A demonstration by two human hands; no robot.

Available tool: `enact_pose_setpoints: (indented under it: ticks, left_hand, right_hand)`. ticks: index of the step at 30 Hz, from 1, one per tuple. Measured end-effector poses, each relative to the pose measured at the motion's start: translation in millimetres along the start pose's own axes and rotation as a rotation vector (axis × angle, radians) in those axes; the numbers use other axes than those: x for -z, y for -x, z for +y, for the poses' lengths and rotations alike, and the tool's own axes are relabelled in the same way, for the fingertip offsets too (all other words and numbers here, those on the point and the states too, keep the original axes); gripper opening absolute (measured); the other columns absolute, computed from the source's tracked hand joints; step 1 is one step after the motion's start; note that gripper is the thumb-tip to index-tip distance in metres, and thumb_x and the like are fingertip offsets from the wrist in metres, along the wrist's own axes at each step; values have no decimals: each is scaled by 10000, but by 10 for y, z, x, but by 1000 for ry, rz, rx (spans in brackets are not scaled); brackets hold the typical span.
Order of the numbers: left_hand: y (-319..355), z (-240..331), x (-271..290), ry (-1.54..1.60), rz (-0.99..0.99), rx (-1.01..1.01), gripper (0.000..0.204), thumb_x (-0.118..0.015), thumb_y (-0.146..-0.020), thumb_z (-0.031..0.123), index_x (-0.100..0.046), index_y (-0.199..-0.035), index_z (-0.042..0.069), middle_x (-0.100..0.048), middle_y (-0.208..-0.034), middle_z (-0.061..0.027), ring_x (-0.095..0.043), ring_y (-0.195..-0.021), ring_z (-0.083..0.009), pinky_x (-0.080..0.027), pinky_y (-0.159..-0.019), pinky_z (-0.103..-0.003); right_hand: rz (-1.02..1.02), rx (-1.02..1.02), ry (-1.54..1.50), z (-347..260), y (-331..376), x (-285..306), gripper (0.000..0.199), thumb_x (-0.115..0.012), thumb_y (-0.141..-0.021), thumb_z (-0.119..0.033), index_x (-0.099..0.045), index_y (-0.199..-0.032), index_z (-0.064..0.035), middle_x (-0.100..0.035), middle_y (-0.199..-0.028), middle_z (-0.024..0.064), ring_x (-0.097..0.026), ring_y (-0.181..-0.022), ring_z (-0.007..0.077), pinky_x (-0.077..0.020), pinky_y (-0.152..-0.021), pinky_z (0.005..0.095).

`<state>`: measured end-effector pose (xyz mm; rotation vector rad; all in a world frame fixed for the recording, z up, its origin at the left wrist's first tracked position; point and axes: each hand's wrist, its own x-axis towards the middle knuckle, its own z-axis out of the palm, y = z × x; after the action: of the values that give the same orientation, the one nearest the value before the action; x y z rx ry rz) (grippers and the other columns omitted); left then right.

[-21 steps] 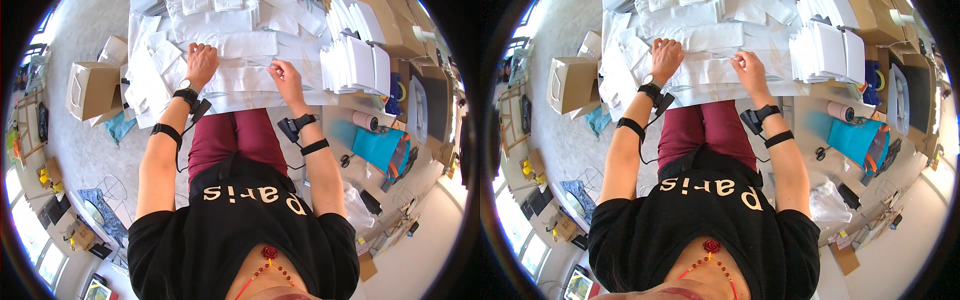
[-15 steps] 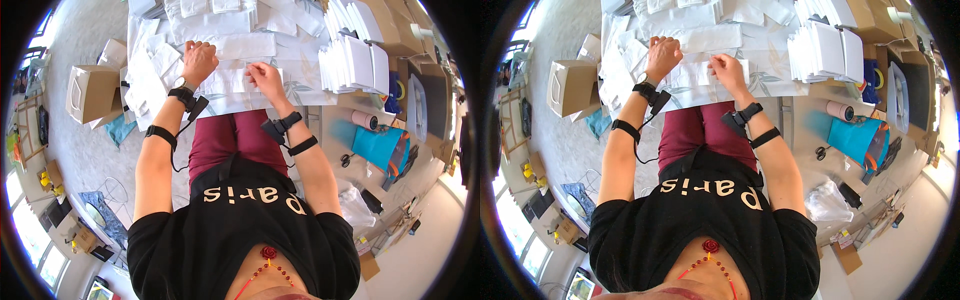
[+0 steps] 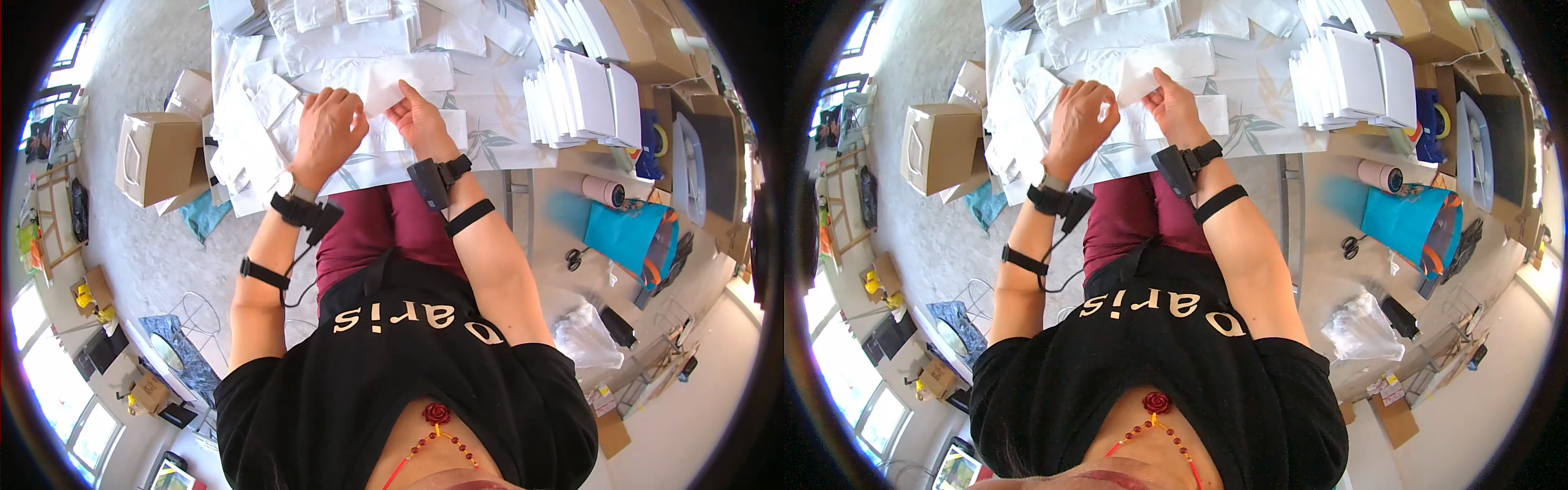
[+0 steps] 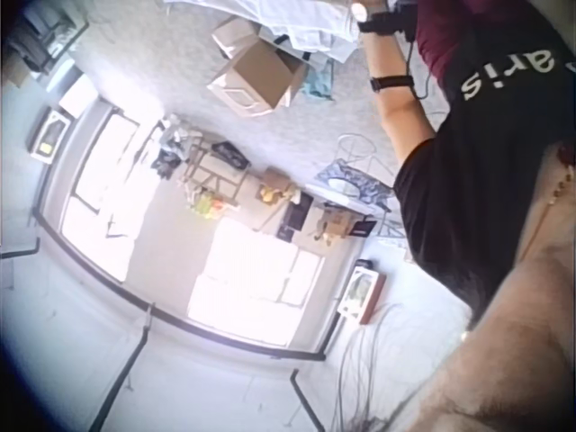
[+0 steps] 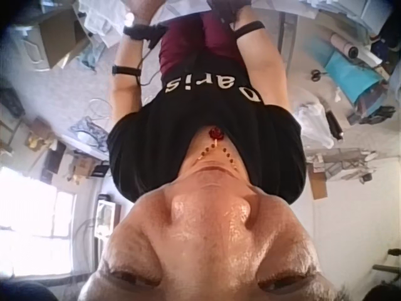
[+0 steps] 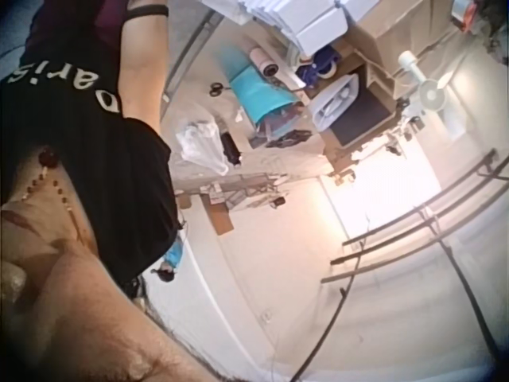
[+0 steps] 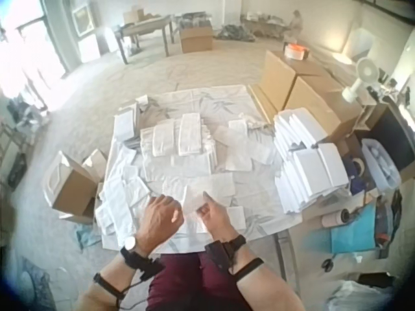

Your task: The person folds white paper sheets into smaller rectangles and stacks them on a table.

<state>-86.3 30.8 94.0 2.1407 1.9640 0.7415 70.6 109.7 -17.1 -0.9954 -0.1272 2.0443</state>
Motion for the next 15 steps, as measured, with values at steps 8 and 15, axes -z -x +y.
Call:
enact_pose_setpoints:
  ticks: [8, 15]
  left_hand:
    - [635, 64, -709, 1467, 102, 976, 542, -633, -1058, 328, -406, -1363, -58, -585, -1261, -282, -686, -1102, -340, -606, -946, -442]
    - [265, 654, -930, 2159, 43, 1198, 733, -611, -1063, 399, -242, -1485, -74, -413, -1407, -460, -504, -1359, -533, -473, -1155, -567]
  right_hand:
    - [-61, 131, -68, -415, 268, 112, 232, -666, -1013, -110, -587, -1222, -48, -667, -1237, 100, -664, -1140, 248, -580, -987, 408]
    - [-107, 148, -181, -751, 851, 325, 246, -672, -1006, -51, -554, -1221, -47, -635, -1294, 112, -620, -1258, 274, -562, -1059, 426]
